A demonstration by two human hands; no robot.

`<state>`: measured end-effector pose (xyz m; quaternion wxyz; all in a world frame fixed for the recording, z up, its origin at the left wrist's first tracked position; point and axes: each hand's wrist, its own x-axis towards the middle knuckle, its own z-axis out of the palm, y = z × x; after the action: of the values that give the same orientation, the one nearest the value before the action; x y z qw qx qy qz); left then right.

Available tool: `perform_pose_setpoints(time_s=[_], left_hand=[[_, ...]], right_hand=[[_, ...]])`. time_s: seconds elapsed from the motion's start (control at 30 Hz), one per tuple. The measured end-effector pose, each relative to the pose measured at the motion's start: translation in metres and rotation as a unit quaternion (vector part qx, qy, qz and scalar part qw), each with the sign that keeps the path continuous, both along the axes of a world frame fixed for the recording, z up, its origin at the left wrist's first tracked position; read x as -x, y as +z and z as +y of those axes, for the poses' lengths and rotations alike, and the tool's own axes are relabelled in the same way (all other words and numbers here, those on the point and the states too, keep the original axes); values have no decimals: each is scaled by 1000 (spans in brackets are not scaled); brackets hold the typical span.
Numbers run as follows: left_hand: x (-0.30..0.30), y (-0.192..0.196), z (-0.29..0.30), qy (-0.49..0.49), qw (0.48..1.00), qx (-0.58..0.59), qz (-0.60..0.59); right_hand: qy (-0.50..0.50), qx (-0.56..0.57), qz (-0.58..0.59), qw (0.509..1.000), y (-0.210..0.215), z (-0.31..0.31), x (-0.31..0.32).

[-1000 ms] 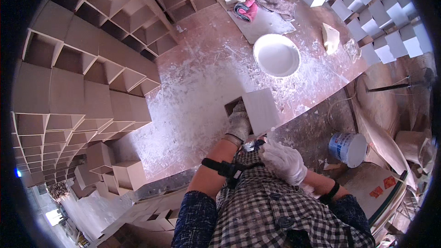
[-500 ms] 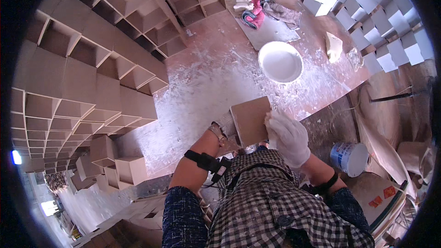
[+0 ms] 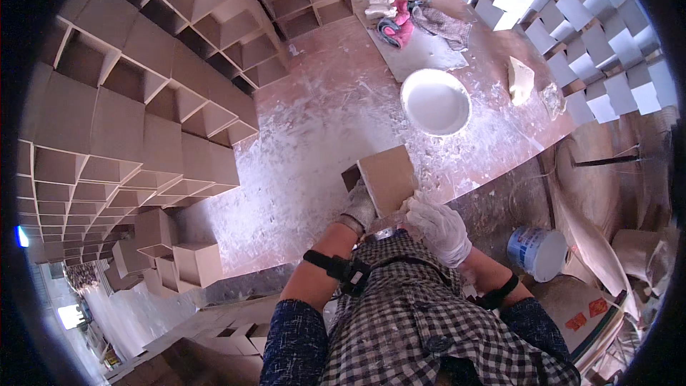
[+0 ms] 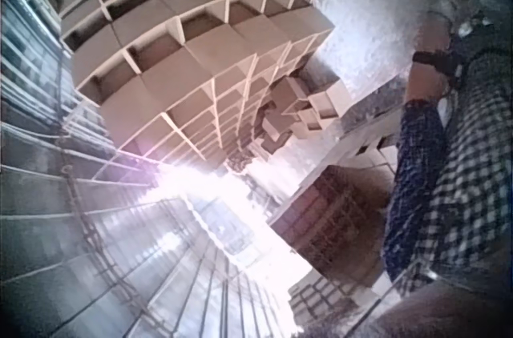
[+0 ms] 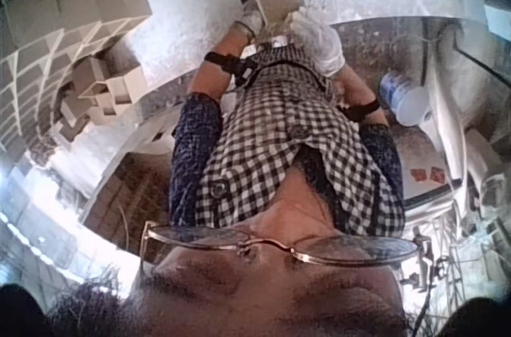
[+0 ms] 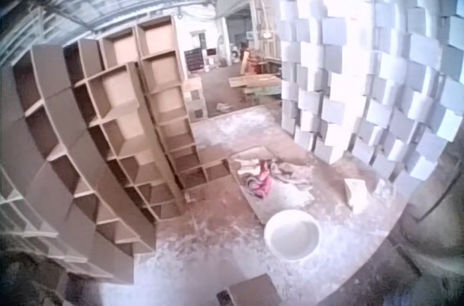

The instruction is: The person wipes the interior and exterior of a ceramic box with a cloth dipped in liquid, then stacks it and repeats the process with another box.

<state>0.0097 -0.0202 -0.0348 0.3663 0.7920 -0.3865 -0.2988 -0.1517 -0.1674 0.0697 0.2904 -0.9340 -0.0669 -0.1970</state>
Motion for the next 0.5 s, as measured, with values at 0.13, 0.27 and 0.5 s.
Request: perform_pose_setpoints(time_s=[0.13, 0.27, 0.5], left_hand=[[4, 40, -12, -33, 974, -58, -216], [3, 19, -22, 78, 990, -84, 78], [6, -23, 7, 32, 991, 120, 41]], right_hand=[[-27, 47, 43, 998, 3, -22, -44], [-98, 5, 211, 972, 30, -39, -84], [-18, -10, -33, 999, -7, -2, -12]])
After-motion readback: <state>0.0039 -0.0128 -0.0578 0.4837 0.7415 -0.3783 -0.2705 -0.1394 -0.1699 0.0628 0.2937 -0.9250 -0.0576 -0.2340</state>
